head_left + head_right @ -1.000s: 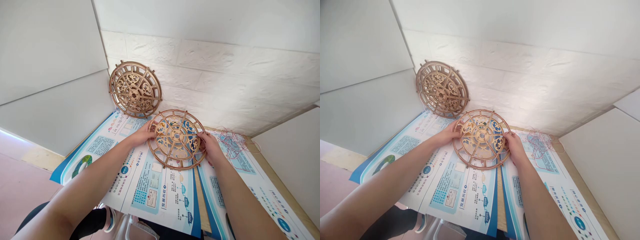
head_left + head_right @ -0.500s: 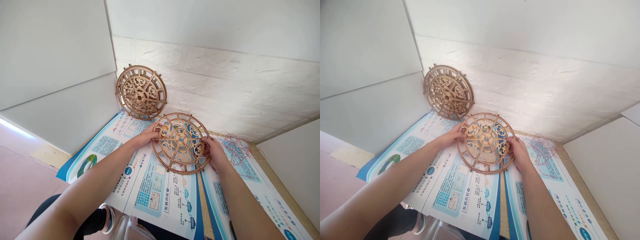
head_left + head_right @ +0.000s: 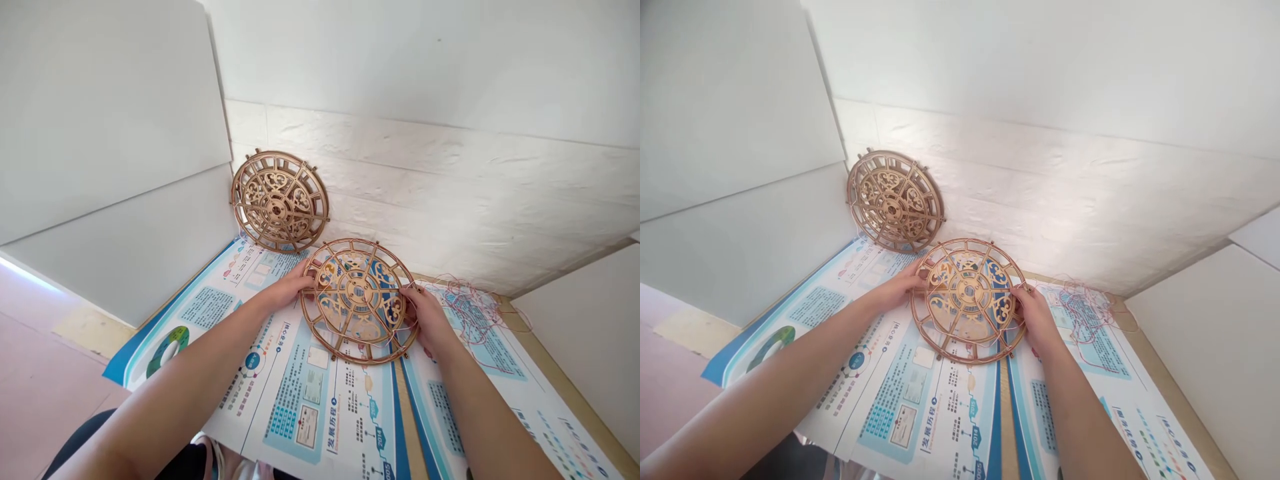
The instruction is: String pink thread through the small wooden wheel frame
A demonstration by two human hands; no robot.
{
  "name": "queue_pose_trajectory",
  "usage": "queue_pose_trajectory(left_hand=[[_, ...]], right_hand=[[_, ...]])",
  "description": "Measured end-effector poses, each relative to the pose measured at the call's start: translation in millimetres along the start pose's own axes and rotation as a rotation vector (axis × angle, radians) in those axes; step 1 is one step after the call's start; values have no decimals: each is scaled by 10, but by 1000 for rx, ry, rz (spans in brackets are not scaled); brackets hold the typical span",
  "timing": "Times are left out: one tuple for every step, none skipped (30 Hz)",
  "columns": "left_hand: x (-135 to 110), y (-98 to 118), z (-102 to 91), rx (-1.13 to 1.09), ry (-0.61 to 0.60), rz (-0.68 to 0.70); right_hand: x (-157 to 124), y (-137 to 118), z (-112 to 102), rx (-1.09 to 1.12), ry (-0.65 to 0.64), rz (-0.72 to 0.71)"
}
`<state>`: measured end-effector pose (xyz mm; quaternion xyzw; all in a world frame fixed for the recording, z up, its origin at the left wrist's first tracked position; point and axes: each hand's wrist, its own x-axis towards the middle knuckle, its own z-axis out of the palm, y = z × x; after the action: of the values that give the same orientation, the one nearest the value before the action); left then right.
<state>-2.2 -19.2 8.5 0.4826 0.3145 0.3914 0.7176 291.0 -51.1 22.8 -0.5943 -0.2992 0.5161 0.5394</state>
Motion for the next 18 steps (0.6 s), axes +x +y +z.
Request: queue_pose_trajectory(left_hand=[[-2,8,8,-7,4,-8],[-2,15,16,-1,7,-14],[-2,22,25,12,12,-17],[0,27,33,27,17,-17],[2,32,41,42,26,-12],[3,37,49,56,34,-6],[3,41,55,68,40,-1],[3,45,60,75,41,2],[1,48,63,77,38,3],[-1,50,66,75,32,1],[-3,51,67,70,27,0],[-4,49,66,65,23,3],[-5,46,65,63,21,6],[-5,41,63,64,21,10],[-3,34,59,69,21,14],[-1,27,56,75,22,16],[1,19,51,80,23,15],[3,12,48,85,24,12]], right_hand=[[0,0,-1,-1,-5,-2],[1,0,-3,-1,-7,-6],[2,-1,-4,-1,-8,-9],[3,-2,-6,-1,-7,-7],[5,-3,-9,-3,-6,-2],[8,-3,-13,-5,-9,2],[10,-2,-18,-6,-16,5],[13,-1,-24,-6,-25,4],[16,2,-30,-6,-35,1],[18,4,-35,-5,-39,-4],[19,7,-40,-3,-37,-6],[20,9,-44,-4,-35,-5],[19,10,-46,-7,-33,-3],[17,9,-46,-12,-33,-1],[14,6,-45,-17,-34,-1],[10,2,-42,-20,-34,-5],[5,-2,-38,-20,-33,-7],[1,-6,-32,-18,-27,-7]])
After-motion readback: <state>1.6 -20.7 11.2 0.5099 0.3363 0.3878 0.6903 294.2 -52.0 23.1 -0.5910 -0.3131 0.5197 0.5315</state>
